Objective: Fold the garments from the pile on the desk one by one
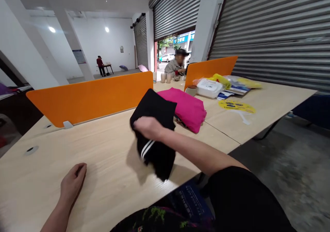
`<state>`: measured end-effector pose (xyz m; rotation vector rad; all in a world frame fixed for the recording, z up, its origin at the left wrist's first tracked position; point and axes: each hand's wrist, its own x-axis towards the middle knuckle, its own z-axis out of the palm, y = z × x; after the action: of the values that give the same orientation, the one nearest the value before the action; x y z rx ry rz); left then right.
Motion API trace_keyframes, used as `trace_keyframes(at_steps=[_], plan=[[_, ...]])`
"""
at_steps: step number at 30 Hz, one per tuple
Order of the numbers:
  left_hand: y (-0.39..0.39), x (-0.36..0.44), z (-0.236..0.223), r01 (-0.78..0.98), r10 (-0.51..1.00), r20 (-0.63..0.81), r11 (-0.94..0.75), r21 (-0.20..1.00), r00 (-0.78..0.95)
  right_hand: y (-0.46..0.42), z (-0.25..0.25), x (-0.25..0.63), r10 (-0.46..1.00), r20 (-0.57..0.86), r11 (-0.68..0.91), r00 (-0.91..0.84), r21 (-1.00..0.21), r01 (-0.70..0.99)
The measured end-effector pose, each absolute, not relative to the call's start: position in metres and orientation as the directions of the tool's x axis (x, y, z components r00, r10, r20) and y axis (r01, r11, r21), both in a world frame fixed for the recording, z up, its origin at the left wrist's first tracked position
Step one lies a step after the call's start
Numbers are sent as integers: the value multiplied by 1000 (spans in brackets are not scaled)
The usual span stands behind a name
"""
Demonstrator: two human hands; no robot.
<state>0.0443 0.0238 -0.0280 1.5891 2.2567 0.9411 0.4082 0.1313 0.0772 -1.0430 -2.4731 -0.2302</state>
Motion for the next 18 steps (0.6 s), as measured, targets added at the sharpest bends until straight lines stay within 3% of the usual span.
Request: trace_keyframes(at_steps=[2,4,5,7,9,10,12,15,18], plan=[[21,44,-29,734,896,203,173,657,-394,101,50,367,386,335,914,-859,-13,405],[18,45,-32,680,889,221,127,722,-401,80,30,345,201,324,980,-925,-62,191],[17,45,-34,652,882,232,105,751,-410,75,24,341,191,368,981,-910,-96,167],[15,45,-36,608,853,263,77,790,-450,78,17,346,334,500,942,-799,-211,262],[14,45,-37,579,809,288,78,812,-513,93,14,360,619,555,784,-556,-400,475],[13,44,-36,563,791,288,85,822,-540,102,12,368,758,499,647,-419,-496,579],[13,43,-33,530,773,280,84,844,-569,116,5,381,942,240,334,-234,-630,701],[7,48,-22,516,777,289,54,855,-559,123,-11,385,941,-116,121,-319,-764,634],[-11,74,-3,603,855,353,-61,796,-380,120,-25,375,878,-110,104,-466,-906,409]])
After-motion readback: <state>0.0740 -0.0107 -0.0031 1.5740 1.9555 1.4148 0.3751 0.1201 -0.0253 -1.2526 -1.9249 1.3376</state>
